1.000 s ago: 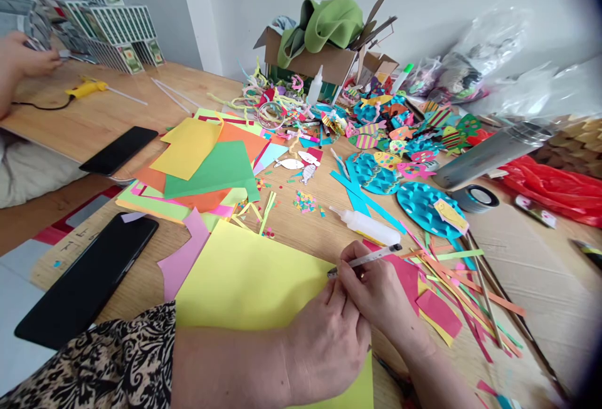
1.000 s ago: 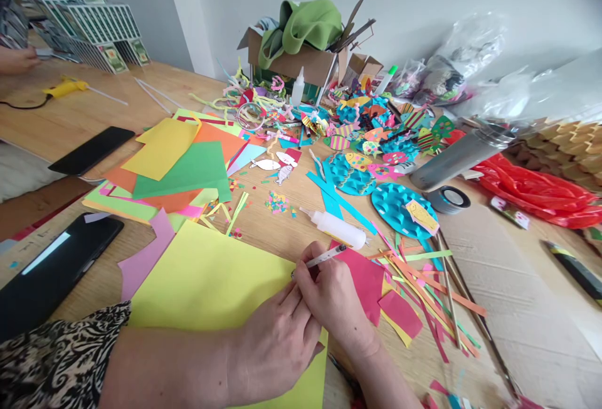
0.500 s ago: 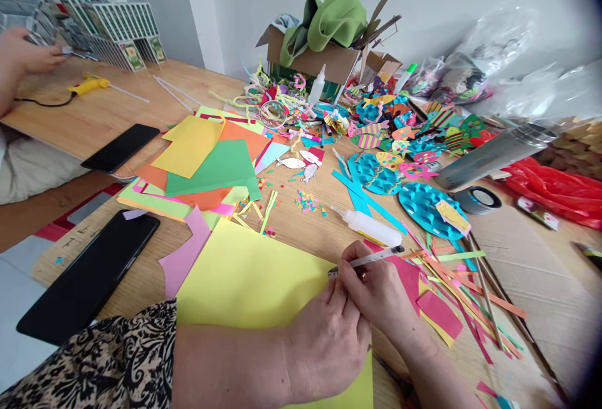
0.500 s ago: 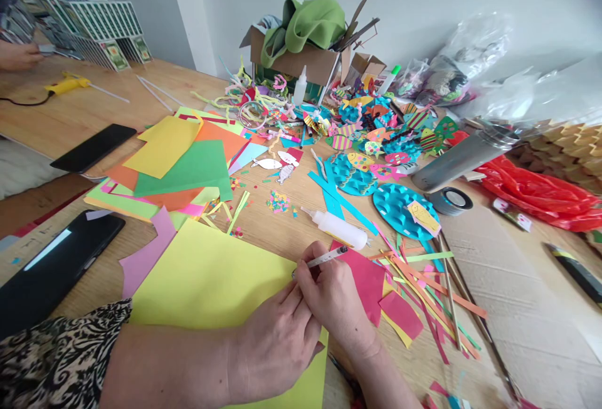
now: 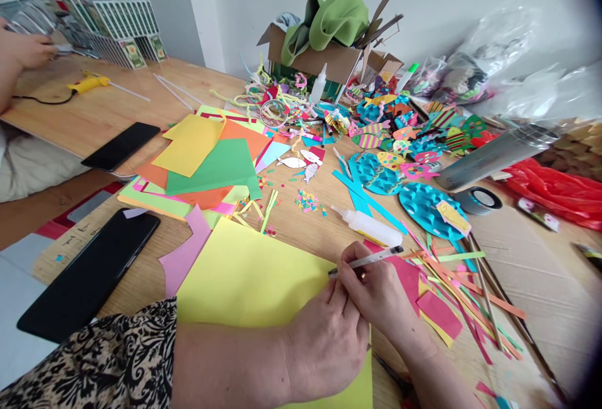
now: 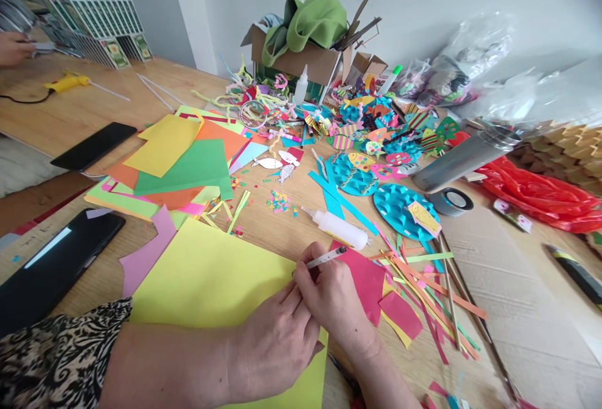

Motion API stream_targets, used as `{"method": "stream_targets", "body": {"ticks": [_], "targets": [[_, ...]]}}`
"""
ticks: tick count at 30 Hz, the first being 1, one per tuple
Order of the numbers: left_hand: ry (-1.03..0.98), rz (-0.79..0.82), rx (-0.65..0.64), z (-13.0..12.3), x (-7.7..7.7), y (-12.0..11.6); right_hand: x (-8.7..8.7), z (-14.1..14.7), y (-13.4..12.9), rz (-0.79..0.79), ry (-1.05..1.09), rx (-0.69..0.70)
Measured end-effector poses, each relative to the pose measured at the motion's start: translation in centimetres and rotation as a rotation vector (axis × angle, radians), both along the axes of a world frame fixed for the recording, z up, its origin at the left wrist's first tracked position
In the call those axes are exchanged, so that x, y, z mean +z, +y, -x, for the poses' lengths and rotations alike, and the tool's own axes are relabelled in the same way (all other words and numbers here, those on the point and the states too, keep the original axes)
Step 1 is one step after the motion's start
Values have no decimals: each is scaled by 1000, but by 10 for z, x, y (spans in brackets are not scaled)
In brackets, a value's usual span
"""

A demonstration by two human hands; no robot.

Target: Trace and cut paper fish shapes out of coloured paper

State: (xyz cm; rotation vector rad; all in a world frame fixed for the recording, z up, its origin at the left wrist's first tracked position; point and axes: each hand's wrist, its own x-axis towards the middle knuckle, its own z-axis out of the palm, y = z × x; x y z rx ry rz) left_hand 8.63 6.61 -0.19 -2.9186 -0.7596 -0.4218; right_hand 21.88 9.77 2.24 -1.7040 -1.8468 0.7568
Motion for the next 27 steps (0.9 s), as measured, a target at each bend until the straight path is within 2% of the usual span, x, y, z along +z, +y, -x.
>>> {"method": "stream_targets", "body": {"ticks": [27], "targets": [[13, 1, 3, 1, 3, -1, 1, 1, 0, 6, 19, -4]]}}
